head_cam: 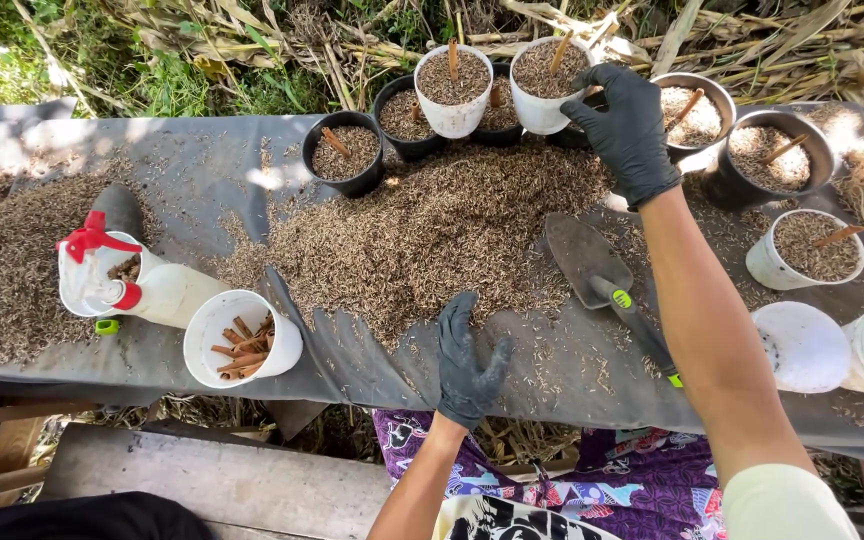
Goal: Filling small plastic pots with soil substrate using a trowel and inserting wooden markers.
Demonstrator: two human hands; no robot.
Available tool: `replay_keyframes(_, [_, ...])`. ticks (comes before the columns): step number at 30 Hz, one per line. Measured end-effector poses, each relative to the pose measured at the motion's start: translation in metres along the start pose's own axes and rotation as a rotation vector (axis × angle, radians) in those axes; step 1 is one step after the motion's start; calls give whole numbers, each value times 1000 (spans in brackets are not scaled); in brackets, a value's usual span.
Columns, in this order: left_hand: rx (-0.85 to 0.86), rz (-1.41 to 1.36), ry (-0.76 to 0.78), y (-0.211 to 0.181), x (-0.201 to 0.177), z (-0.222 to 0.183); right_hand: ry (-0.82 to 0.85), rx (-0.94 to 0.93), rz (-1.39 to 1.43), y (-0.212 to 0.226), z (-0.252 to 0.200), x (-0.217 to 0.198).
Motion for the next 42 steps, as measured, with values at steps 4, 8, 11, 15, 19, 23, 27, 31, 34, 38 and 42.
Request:
replay_keyframes(4, [134,-2,-52,-6,0,-2,-7,39,45,14,-8,-6])
replay_keyframes(8, [49,-8,-30,0,1,0,4,64,90,19,-8,-6])
replay_keyframes(11, [40,-18,-47,-3,-2,2,10,47,43,18,-9,-4])
replay_keyframes(15, [-4,-23,-25,-6,-4,5,15,70,-31,17,-12,-4])
replay_keyframes(19, [-33,-31,-25,0,-3,2,24,50,-62,19,-19,-9])
replay_keyframes(23, [-28,-4,-33,2,-1,0,-69,-64,-17,63,-43,-36])
replay_keyframes(27, [-76,19,17,18,2,-6,-92,-15,124,52,-101,-36])
replay_keyframes(31, [-39,3,11,33,6,-12,28,158,113,77,-182,-52])
replay_keyframes(34, [-55,12,29,29,6,-11,33,162,77,104,-229,-102])
replay_keyframes(38, [-53,-16,-37,11,-1,-4,72,181,-356,85,-297,-177])
replay_keyframes(42, [20,-3,-30,-4,-3,-1,39,349,-636,28,-371,-205])
Point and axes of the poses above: each hand's wrist, its own z-axis towards the middle knuckle, its own x-axis out of the palm, y = z × x, the point moved 10 cm from there along z, towards the middle knuckle, and after that the axes turned 1 degree about -z, right-handed, at the moved point
